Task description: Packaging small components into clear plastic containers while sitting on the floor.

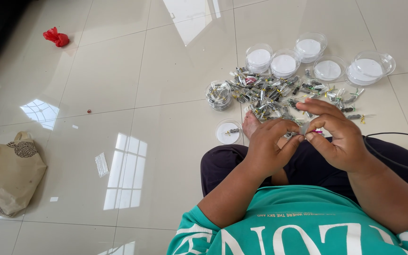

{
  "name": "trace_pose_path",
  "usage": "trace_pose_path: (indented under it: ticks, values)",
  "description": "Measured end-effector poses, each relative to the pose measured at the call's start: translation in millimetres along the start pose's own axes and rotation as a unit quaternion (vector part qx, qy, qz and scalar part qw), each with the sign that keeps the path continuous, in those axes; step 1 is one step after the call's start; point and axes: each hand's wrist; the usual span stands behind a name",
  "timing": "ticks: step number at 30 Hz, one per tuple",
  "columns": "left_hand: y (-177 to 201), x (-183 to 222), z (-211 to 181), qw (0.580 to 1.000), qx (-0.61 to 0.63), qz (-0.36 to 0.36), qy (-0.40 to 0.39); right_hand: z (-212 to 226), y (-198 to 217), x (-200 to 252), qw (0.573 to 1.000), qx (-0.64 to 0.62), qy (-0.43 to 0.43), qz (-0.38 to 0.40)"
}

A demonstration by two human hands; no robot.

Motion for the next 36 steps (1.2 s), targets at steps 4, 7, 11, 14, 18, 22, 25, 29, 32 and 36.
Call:
trace_pose_path:
  ticks: [4,7,11,14,18,22,25,29,32,36]
  values:
    - [-4.5,3.2,7.6,0.992,-0.121,-0.007,-0.03,-34.1,-7.8,17.5,0.993,-0.094,-0.073,0.012]
    - [-18.0,10.2,29.6,0.981,-0.181,-0.022,-0.063,-60.1,-21.3,32.6,0.968,-0.188,-0.165,0.003]
    - [-44.6,26.5,77.0,0.95,-0.282,-0.05,-0.125,-87.3,-40.3,49.5,0.928,-0.252,-0.264,-0.069]
    - [-54.7,39.3,88.8,0.963,-0.26,-0.022,-0.061,-107.6,-48.1,65.9,0.903,-0.266,-0.329,-0.074]
    - [-107.1,90.8,174.4,0.949,0.104,0.122,0.273,-158.6,-56.6,93.9,0.902,-0.213,-0.373,-0.045]
    - [-104.7,86.3,184.3,0.844,0.384,0.073,0.367,-171.0,-45.1,81.0,0.925,-0.118,-0.361,-0.02]
    - [-90.3,73.2,184.2,0.719,0.523,0.046,0.455,-173.4,-35.3,59.8,0.973,-0.003,-0.225,0.052]
    - [-98.4,76.0,210.9,0.702,0.495,0.043,0.51,-182.9,-41.6,38.1,0.978,0.129,-0.129,0.098]
    - [-103.7,81.3,225.2,0.703,0.479,0.078,0.52,-201.8,-54.3,43.2,0.976,0.163,-0.087,0.112]
    - [-102.7,91.3,249.4,0.672,0.492,0.078,0.548,-237.3,-71.8,71.1,0.968,0.173,-0.133,0.127]
Point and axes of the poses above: each hand's wrist, its own x-axis away from the middle knuckle, its own y-axis out of the back of the hand, z = x × y, and after that the axes turned 3 degrees about -x, right-handed
